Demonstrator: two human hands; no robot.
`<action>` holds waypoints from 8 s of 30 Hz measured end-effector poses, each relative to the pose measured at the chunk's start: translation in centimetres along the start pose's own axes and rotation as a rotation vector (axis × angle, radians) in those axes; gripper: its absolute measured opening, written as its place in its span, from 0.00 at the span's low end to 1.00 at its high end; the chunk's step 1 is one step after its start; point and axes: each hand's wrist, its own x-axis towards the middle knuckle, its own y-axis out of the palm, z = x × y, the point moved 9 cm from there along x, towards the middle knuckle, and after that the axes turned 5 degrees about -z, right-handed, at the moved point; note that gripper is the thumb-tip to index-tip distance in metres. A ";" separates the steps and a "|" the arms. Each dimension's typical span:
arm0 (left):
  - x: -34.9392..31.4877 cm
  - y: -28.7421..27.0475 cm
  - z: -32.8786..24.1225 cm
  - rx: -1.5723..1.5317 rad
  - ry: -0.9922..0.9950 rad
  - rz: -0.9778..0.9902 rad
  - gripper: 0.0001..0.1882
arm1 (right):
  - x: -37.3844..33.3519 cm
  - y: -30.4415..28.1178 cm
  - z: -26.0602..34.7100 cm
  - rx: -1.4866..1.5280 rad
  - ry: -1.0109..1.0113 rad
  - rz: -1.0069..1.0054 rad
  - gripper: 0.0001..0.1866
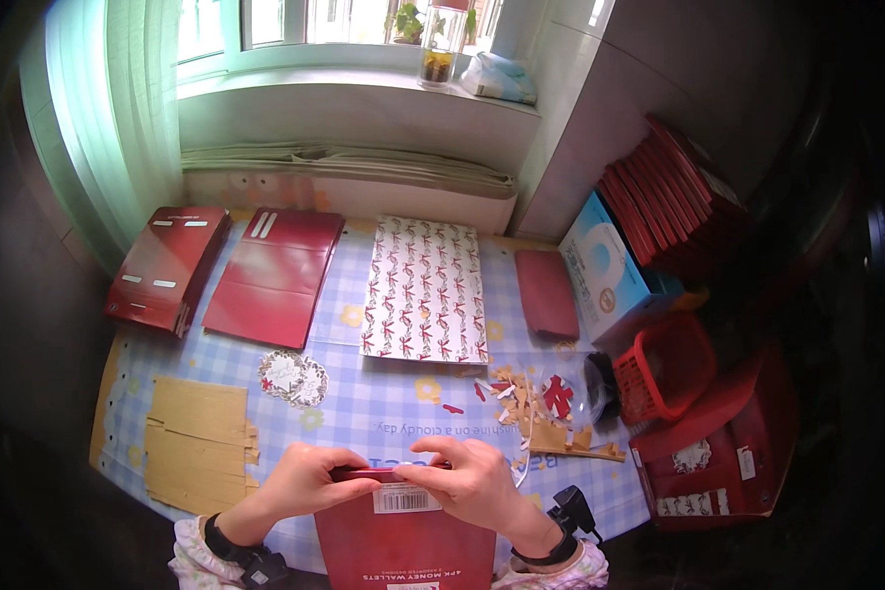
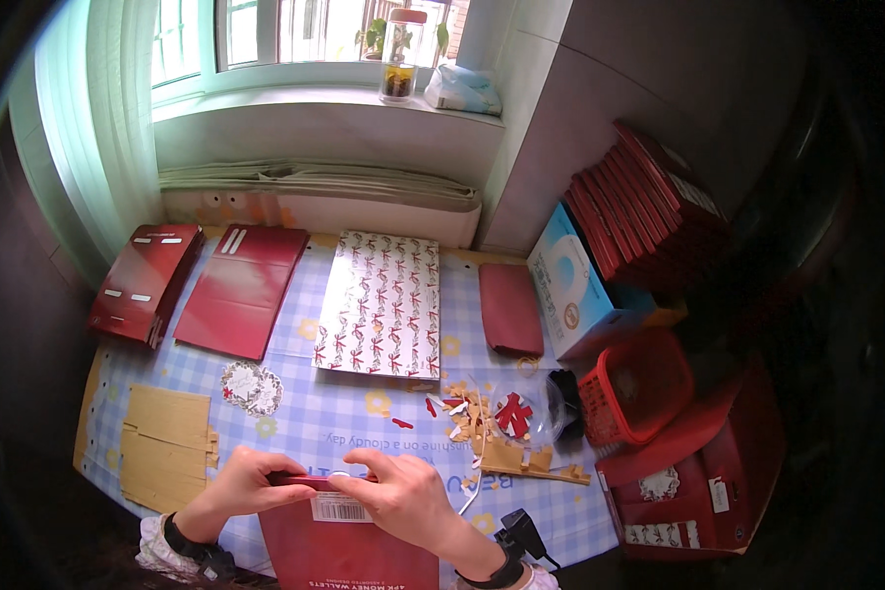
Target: Assembling and folding red cardstock folders or envelopes at a table.
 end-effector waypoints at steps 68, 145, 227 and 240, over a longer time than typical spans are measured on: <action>2.3 -2.5 4.2 0.376 0.291 -0.090 0.43 | -2.2 5.2 -9.6 1.106 0.719 -0.045 0.26; -2.8 5.9 -2.1 1.059 0.621 -0.009 0.18 | -3.4 7.9 -3.1 0.212 0.117 0.524 0.26; -1.3 2.2 0.7 0.334 0.212 0.516 0.09 | -6.0 5.7 -3.6 0.772 0.686 0.941 0.19; -1.6 3.8 2.9 0.354 0.078 0.692 0.19 | -6.7 7.0 -3.4 1.134 0.825 0.922 0.15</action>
